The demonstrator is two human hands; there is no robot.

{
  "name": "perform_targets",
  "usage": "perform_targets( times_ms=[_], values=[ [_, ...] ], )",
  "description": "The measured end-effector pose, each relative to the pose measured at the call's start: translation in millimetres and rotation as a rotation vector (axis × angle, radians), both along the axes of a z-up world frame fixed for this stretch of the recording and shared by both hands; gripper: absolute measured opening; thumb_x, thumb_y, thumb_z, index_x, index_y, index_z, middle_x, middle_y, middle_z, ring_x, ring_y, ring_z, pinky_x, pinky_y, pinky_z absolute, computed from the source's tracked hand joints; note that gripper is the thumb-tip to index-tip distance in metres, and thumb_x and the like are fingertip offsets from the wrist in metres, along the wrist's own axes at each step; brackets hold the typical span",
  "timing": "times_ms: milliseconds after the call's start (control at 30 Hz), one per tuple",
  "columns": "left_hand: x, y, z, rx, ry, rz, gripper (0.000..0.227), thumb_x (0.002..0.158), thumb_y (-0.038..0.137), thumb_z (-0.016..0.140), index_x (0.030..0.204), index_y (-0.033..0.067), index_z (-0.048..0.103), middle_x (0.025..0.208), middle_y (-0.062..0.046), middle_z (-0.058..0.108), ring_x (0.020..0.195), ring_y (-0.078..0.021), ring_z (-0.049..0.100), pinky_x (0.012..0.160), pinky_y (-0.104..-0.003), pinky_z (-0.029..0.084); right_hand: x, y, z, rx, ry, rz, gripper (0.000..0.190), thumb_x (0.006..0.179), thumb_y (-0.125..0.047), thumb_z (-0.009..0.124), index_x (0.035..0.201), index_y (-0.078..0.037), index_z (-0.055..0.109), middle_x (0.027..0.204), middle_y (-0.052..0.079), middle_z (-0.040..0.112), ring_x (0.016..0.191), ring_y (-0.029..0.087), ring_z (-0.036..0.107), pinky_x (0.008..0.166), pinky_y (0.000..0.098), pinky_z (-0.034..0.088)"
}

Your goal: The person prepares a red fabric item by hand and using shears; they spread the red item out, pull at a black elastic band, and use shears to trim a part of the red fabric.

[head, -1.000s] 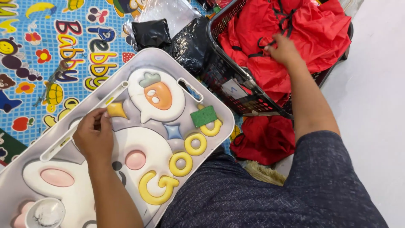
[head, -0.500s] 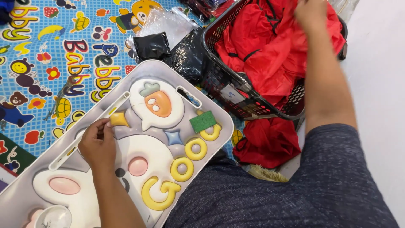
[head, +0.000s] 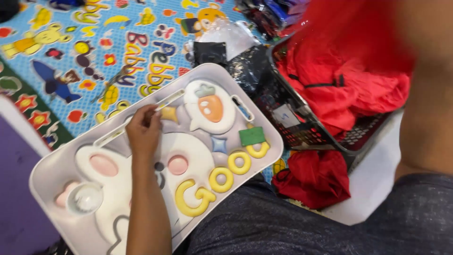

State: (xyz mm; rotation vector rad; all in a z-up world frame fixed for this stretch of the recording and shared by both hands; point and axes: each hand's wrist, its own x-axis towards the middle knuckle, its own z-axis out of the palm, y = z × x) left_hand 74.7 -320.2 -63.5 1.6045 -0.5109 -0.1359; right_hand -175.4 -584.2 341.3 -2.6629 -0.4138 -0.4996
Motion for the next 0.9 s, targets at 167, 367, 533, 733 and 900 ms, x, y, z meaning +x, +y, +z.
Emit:
perform_targets(
  times_ms=[167,367,533,733,900],
  values=[
    [-21,7,81,-0.115,0.01,-0.196,0.081,0.084,0.006,0.081,0.15,0.0174,0.036,0.142,-0.008,0.047,0.113,-0.0185,0.059,0.084,-0.028,0.051,45,90,-10,0.218,0.077,0.341,0.013,0.093,-0.003,0.048,0.092,0.005,0.059,0.11,0.028,0.066,0.1,0.037,0.074,0.09,0.0409,0.061],
    [-36,12,115,-0.086,-0.262,-0.103,0.107,0.088,0.022,0.086,0.164,0.0157,0.011,0.17,-0.016,0.019,0.155,-0.035,0.027,0.121,-0.047,0.033,63,61,-45,0.758,0.187,0.665,0.018,0.1,-0.021,0.053,0.096,-0.005,0.061,0.104,0.023,0.067,0.096,0.033,0.079,0.099,0.0443,0.071],
    [-29,25,128,-0.282,-0.233,-0.022,0.075,0.097,0.035,0.077,0.154,0.0184,0.03,0.16,-0.013,0.041,0.152,-0.0307,0.043,0.127,-0.051,0.028,67,-11,-107,0.906,0.109,0.437,0.018,0.087,-0.023,0.06,0.103,-0.019,0.052,0.108,0.012,0.063,0.099,0.021,0.063,0.096,0.0284,0.053],
    [-31,20,130,-0.11,-0.175,-0.094,0.087,0.089,0.005,0.084,0.156,0.0191,0.031,0.156,-0.019,0.047,0.142,-0.031,0.052,0.111,-0.041,0.052,55,-27,-143,1.368,0.088,0.444,0.012,0.092,-0.015,0.065,0.101,-0.013,0.057,0.11,0.009,0.061,0.097,0.022,0.066,0.098,0.0309,0.062],
    [-45,7,134,-0.041,-0.197,-0.09,0.08,0.093,0.012,0.077,0.158,0.0182,0.031,0.15,-0.016,0.053,0.141,-0.0279,0.052,0.113,-0.042,0.047,56,-32,-145,1.261,0.132,0.643,0.019,0.103,-0.036,0.066,0.108,-0.019,0.059,0.114,-0.001,0.064,0.083,0.015,0.064,0.083,0.0297,0.055]
  ],
)
